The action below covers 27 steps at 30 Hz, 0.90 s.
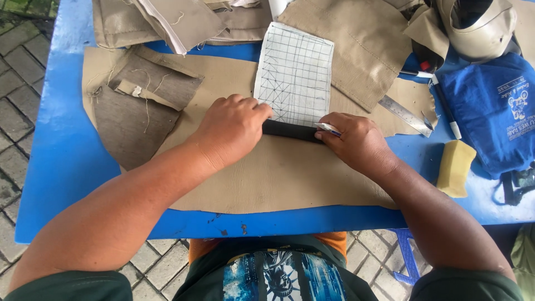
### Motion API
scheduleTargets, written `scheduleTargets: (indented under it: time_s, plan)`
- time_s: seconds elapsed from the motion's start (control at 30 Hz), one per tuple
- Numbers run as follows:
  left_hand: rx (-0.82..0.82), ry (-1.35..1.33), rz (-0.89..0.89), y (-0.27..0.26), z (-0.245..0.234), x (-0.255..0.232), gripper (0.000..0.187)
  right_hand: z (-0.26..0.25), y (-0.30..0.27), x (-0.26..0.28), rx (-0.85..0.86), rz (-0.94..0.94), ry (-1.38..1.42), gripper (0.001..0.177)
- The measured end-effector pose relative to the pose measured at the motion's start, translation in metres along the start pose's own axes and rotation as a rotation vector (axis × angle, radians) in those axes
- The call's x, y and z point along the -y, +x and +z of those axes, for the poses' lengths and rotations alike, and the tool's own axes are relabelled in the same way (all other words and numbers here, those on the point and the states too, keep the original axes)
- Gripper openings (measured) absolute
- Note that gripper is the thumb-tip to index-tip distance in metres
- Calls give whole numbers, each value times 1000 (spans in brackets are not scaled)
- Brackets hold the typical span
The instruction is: Applying glue to the edges of a leather strip and folding them over a paper template
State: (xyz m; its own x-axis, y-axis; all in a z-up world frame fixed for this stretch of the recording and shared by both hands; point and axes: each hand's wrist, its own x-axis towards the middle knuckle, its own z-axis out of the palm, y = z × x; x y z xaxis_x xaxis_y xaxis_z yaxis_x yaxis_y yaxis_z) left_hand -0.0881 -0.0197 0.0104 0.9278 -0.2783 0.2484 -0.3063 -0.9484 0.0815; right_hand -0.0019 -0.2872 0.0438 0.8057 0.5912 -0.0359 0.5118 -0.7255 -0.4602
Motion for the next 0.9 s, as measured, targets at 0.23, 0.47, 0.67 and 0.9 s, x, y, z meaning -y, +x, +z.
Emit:
scheduleTargets:
  time_s: [0.23,0.47,0.67,0.9]
  plan:
    - [-214,163,111,-5,8,-7,11,-3,0,3,41,-7,-181,14]
    - [-374,215,249,-7,13,-26,20,-4,-2,6,20,-17,-307,12]
    - [-151,23,311,-17,-5,-47,56,-4,0,8,-7,-44,-356,11]
    - [124,-49,190,-20,-10,-47,86,-12,3,13,124,72,-269,17]
